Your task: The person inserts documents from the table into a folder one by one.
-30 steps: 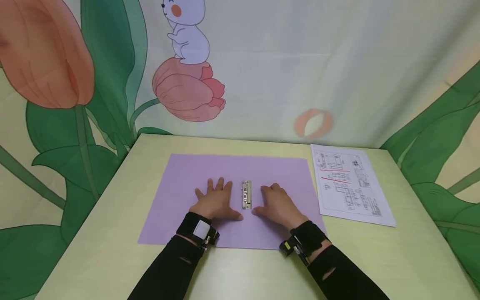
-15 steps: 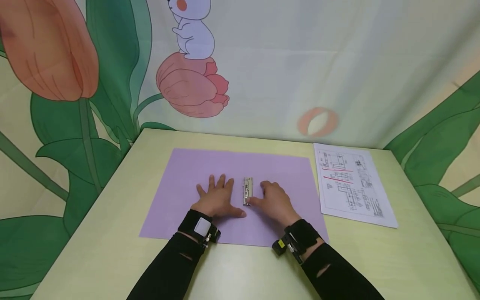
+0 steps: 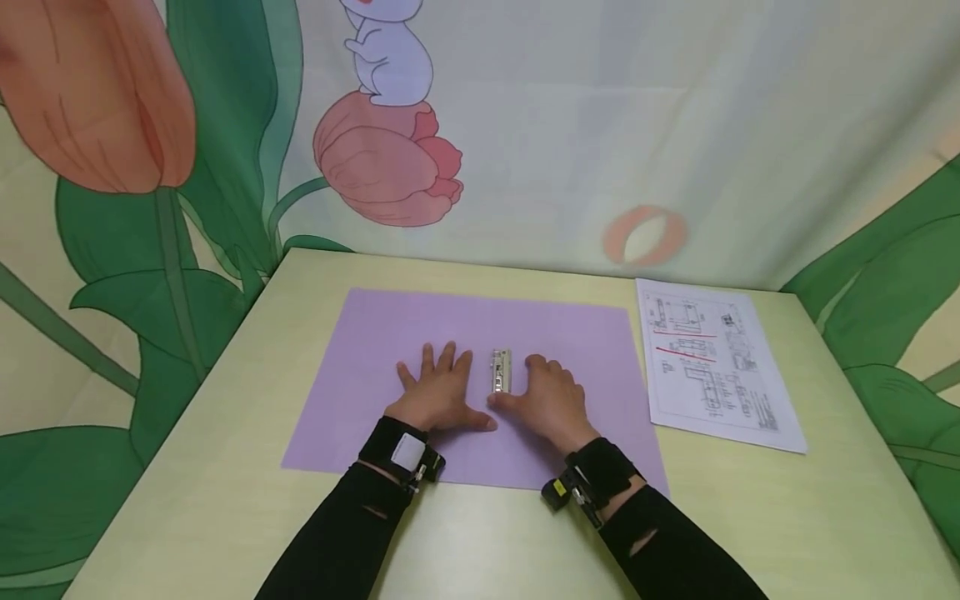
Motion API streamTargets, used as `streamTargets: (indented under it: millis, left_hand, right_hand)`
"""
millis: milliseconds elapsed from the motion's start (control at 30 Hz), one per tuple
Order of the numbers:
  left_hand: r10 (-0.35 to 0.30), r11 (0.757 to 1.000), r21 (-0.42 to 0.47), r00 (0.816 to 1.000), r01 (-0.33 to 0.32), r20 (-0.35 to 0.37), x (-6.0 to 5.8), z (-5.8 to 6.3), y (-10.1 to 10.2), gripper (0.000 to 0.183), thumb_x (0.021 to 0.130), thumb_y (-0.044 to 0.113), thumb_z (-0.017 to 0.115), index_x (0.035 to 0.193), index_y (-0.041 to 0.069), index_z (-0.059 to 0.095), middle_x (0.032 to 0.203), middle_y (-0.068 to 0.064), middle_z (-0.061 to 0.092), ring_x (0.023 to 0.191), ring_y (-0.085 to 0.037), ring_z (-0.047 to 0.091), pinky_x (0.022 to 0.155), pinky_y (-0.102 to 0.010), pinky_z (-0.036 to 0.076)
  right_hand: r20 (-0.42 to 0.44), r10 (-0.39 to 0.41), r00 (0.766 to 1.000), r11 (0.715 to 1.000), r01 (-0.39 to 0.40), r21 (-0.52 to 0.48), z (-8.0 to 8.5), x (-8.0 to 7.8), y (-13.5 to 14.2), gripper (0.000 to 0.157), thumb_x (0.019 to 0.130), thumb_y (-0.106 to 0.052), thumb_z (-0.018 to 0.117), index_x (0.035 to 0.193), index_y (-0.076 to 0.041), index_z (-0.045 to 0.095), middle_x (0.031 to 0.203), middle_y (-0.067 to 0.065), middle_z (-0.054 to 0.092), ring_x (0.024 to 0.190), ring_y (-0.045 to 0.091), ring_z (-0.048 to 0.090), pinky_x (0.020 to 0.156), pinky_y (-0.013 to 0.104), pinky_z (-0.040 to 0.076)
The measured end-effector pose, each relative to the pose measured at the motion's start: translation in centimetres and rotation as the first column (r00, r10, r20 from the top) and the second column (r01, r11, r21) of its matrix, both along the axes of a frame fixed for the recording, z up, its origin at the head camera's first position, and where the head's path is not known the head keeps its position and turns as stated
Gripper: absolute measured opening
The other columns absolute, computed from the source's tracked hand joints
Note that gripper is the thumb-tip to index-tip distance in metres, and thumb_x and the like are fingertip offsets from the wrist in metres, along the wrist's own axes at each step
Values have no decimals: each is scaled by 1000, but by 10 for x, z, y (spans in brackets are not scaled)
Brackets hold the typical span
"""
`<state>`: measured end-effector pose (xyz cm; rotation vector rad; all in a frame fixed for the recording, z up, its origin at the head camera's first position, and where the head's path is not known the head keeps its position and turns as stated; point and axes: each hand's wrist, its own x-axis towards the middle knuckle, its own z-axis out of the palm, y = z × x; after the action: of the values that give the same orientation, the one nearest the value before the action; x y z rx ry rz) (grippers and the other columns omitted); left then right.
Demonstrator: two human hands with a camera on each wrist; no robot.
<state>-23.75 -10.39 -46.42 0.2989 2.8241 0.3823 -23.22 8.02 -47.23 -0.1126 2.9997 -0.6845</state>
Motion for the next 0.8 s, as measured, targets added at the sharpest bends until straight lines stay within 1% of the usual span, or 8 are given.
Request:
streamTargets:
  millis: [167,367,467,600,700,800]
  left_hand:
    - [4,1000,2,1000,-4,24,1,0,0,122,63,73,73,155,13,20,161,-18,10,142,-49,-1,101,-80,5]
    - [2,1000,-2,1000,-2,21,-2,1,2,121,63,74,72,155,13,20,161,-18,10,142,-49,-2,100,-80,5]
    - [-1,1000,-4,1000,1,25,-3,2,2,121,64,74,72,155,14,20,161,-18,10,142,-49,-2,101,-80,5]
    - [-3,1000,-22,1000,4,28,-4,1,1,122,64,76,70,155,15,18,162,-17,9,142,-48,-2,101,-80,6]
    - [-3,1000,-26,1000,3,26,-4,0,0,122,64,77,69,155,15,18,162,-17,9,142,-48,-2,101,-80,6]
    - [4,1000,-22,1000,-4,29,-2,2,-2,121,64,76,70,155,15,18,162,-17,10,142,-48,-2,101,-80,6]
  right_hand:
    - [8,-9,1000,1000,8,2,0,2,-2,91,71,-65,72,132,-1,49,116,22,59,103,37,54,84,57,43]
    - [-8,-2,1000,1000,2,7,0,-2,0,90,71,-63,73,131,-1,48,115,21,59,102,38,54,83,57,43]
    - [2,7,1000,1000,-7,7,0,-4,2,90,71,-63,73,131,-1,47,116,22,59,103,38,53,83,58,43]
    - [58,36,998,999,-35,-12,2,-8,5,91,73,-64,70,133,0,46,120,24,58,105,39,54,84,60,44]
    - [124,61,990,996,-53,-70,8,-12,6,94,75,-66,67,135,3,43,124,26,57,107,38,55,87,58,46]
    - [190,84,978,989,-58,-139,17,-14,6,96,78,-68,62,136,6,41,130,27,55,112,36,54,92,54,46]
